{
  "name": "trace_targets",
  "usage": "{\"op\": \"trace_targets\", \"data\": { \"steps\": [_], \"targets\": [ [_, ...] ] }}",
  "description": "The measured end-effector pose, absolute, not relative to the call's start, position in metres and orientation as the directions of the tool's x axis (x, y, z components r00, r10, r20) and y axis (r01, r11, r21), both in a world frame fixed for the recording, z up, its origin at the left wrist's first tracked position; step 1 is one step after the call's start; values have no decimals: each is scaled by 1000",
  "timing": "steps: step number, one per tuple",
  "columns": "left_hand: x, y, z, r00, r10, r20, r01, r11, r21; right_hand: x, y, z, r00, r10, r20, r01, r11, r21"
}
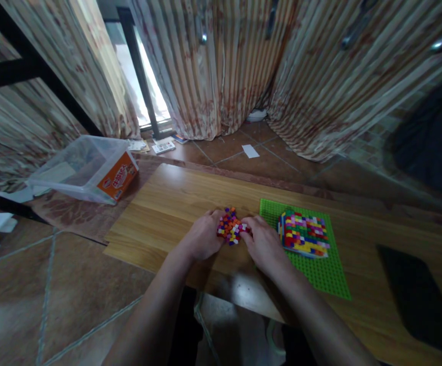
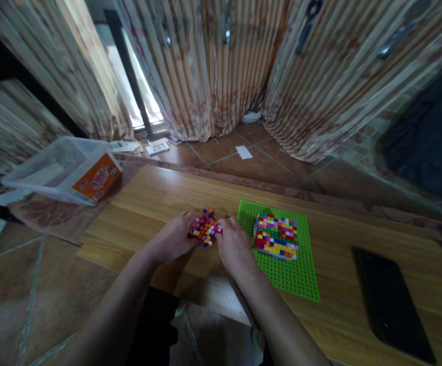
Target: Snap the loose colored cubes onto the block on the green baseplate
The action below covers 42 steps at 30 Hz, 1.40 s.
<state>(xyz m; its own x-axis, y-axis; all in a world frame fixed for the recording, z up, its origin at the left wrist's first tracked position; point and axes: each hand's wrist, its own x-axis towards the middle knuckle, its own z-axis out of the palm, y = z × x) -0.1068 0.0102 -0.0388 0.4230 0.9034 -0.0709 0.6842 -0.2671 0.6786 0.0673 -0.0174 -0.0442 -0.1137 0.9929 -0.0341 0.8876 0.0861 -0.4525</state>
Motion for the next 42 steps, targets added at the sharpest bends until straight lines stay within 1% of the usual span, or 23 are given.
{"op": "trace_targets", "data": {
  "steps": [6, 11, 13, 15, 18, 20, 22, 23, 24, 25, 27, 29, 31, 33, 34, 36, 38, 39, 42],
  "targets": [
    [-109, 9, -36, 397, 917, -23, 587, -234, 775, 70, -18, -47, -132, 991, -14, 907, 115, -405],
    [-104, 9, -34, 259, 966, -7, 537, -138, 833, 70, -16, -46, -143, 989, -33, 920, 121, -372],
    [-102, 9, -32, 233, 973, -4, 524, -122, 843, 69, -15, -45, -137, 990, -44, 928, 112, -356],
    [-99, 9, -30, 214, 977, -3, 513, -110, 852, 69, -14, -43, -123, 991, -46, 925, 98, -367],
    [-94, 7, -27, 124, 992, -8, 462, -50, 885, 75, -12, -43, -99, 995, -30, 888, 75, -453],
    [-87, 5, -27, 54, 998, -18, 360, -3, 933, 79, -11, -43, -74, 997, 2, 817, 62, -574],
    [-78, 3, -27, -2, 997, -72, 161, 71, 984, 80, -11, -41, -45, 998, 44, 686, 63, -725],
    [-73, 2, -27, -27, 989, -144, 13, 144, 989, 79, -11, -39, -37, 997, 64, 604, 73, -794],
    [-68, 1, -27, -23, 969, -247, -154, 241, 958, 76, -12, -37, -38, 996, 79, 525, 87, -846],
    [-64, 0, -26, 23, 939, -344, -306, 334, 891, 72, -13, -34, -46, 994, 95, 461, 105, -881],
    [-59, -2, -25, 154, 871, -466, -510, 474, 718, 63, -16, -27, -74, 989, 125, 392, 144, -909],
    [-59, -1, -23, 244, 830, -502, -607, 535, 588, 56, -18, -22, -86, 982, 165, 360, 185, -914],
    [-63, 3, -20, 247, 821, -515, -663, 531, 528, 53, -18, -21, -66, 975, 213, 323, 223, -920],
    [-72, 9, -17, 182, 818, -546, -712, 493, 500, 56, -18, -22, -8, 968, 250, 321, 239, -916],
    [-77, 12, -15, 131, 813, -567, -737, 463, 493, 59, -19, -23, 12, 969, 248, 351, 229, -908],
    [-89, 18, -12, 17, 802, -597, -765, 395, 508, 64, -21, -26, 4, 982, 190, 469, 166, -867],
    [-99, 22, -10, -97, 797, -597, -784, 308, 539, 67, -26, -29, -58, 994, 90, 623, 106, -775],
    [-103, 23, -9, -126, 799, -588, -782, 285, 555, 66, -30, -31, -89, 994, 55, 693, 102, -714],
    [-107, 22, -9, -129, 820, -558, -758, 281, 588, 59, -39, -38, -164, 985, 46, 829, 163, -535]
  ]
}}
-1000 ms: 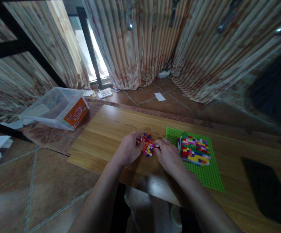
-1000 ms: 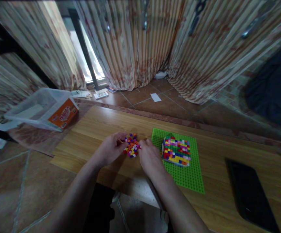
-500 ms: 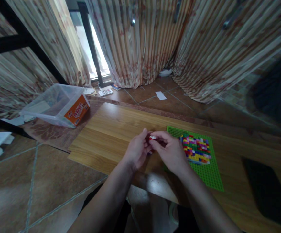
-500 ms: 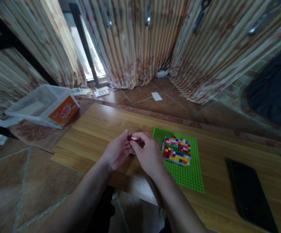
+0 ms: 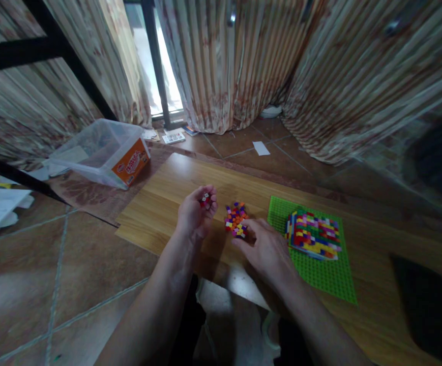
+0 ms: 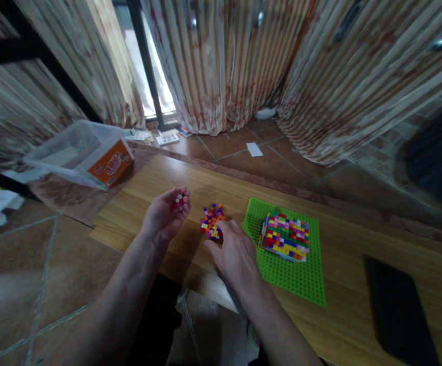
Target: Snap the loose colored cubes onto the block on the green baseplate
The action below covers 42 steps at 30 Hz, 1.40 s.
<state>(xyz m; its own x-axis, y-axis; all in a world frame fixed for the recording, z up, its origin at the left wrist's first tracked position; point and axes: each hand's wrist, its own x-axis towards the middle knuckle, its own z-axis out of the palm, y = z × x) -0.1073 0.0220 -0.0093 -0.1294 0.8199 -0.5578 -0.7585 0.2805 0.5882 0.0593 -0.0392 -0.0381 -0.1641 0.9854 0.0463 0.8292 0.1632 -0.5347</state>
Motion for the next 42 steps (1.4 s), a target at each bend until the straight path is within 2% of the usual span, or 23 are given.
{"op": "trace_targets", "data": {
  "steps": [3, 7, 17, 24, 31, 42],
  "targets": [
    [-105, 19, -9, -88, 831, -549, -746, 310, 589, 50, -43, -47, -190, 979, 73, 879, 203, -431],
    [-101, 17, -8, -52, 829, -557, -752, 335, 568, 42, -41, -57, -165, 976, 145, 899, 209, -385],
    [-97, 15, -8, -37, 825, -564, -746, 353, 565, 53, -33, -55, -180, 976, 120, 855, 215, -471],
    [-86, 12, -13, 25, 835, -550, -695, 410, 591, 59, -26, -48, -162, 986, 34, 901, 162, -402],
    [-77, 8, -13, 73, 833, -548, -669, 448, 592, 62, -22, -42, -216, 973, -78, 909, 171, -381],
    [-72, 7, -13, 52, 832, -552, -654, 446, 611, 61, -20, -41, -196, 980, -32, 887, 163, -432]
  ]
}}
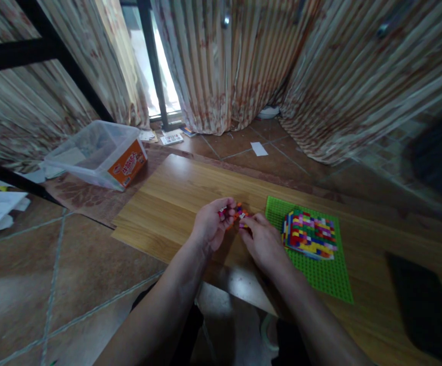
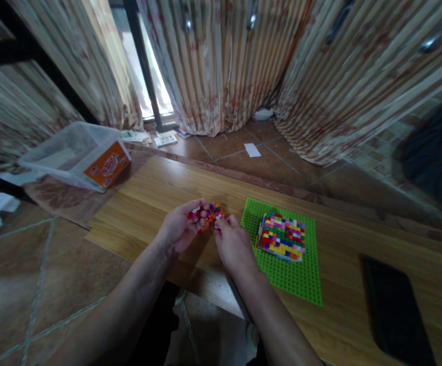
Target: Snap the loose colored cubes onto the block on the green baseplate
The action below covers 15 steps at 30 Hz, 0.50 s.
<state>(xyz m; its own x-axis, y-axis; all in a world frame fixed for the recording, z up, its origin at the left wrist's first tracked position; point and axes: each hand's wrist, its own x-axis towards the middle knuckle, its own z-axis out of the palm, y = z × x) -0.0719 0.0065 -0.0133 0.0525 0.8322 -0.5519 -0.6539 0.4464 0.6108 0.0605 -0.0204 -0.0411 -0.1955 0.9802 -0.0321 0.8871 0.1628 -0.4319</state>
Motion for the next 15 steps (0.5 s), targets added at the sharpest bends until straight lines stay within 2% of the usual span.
{"op": "trace_targets", "data": {
  "steps": [10, 15],
  "targets": [
    [-72, 7, -16, 39, 838, -545, -651, 435, 622, 69, -16, -45, -179, 984, 19, 839, 163, -518],
    [-71, 6, -18, 10, 837, -547, -647, 423, 634, 79, -12, -48, -134, 985, 108, 737, 172, -653]
  ]
}}
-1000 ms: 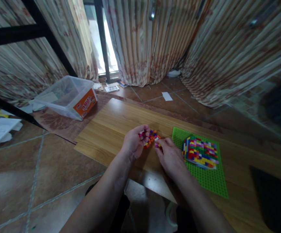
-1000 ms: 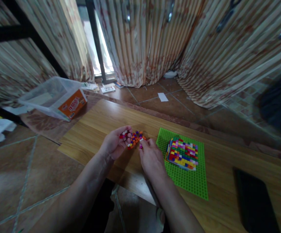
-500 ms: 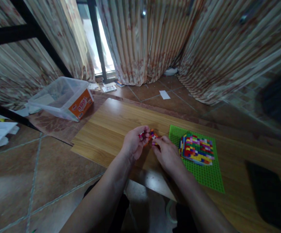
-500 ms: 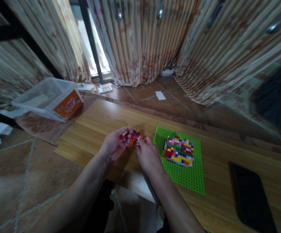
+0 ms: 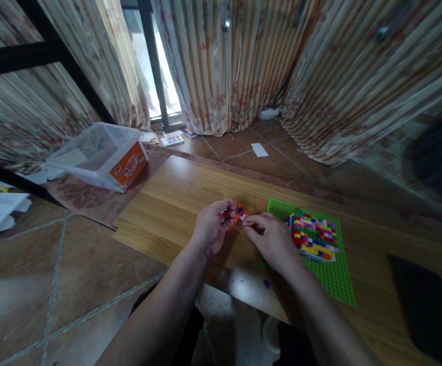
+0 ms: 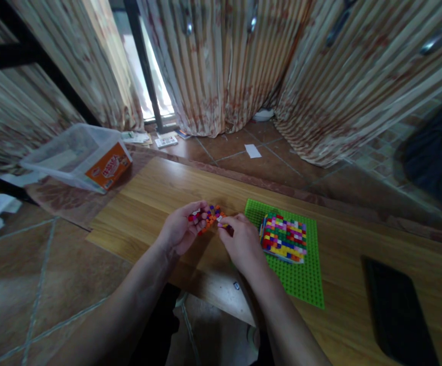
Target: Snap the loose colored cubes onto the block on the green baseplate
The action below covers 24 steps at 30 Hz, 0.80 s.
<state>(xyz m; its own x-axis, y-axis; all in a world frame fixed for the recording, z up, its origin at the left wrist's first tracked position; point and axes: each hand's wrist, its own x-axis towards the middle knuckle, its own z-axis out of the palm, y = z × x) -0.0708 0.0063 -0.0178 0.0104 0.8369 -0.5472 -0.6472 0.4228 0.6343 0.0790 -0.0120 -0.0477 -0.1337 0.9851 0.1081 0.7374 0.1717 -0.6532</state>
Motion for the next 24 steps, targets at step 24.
{"op": "trace_targets", "data": {
  "steps": [24],
  "targets": [
    [-59, 0, -13, 256, 790, -557, -811, 489, 322, 101, -62, 0, -257, 965, 44, 667, 210, -715]
  ]
}}
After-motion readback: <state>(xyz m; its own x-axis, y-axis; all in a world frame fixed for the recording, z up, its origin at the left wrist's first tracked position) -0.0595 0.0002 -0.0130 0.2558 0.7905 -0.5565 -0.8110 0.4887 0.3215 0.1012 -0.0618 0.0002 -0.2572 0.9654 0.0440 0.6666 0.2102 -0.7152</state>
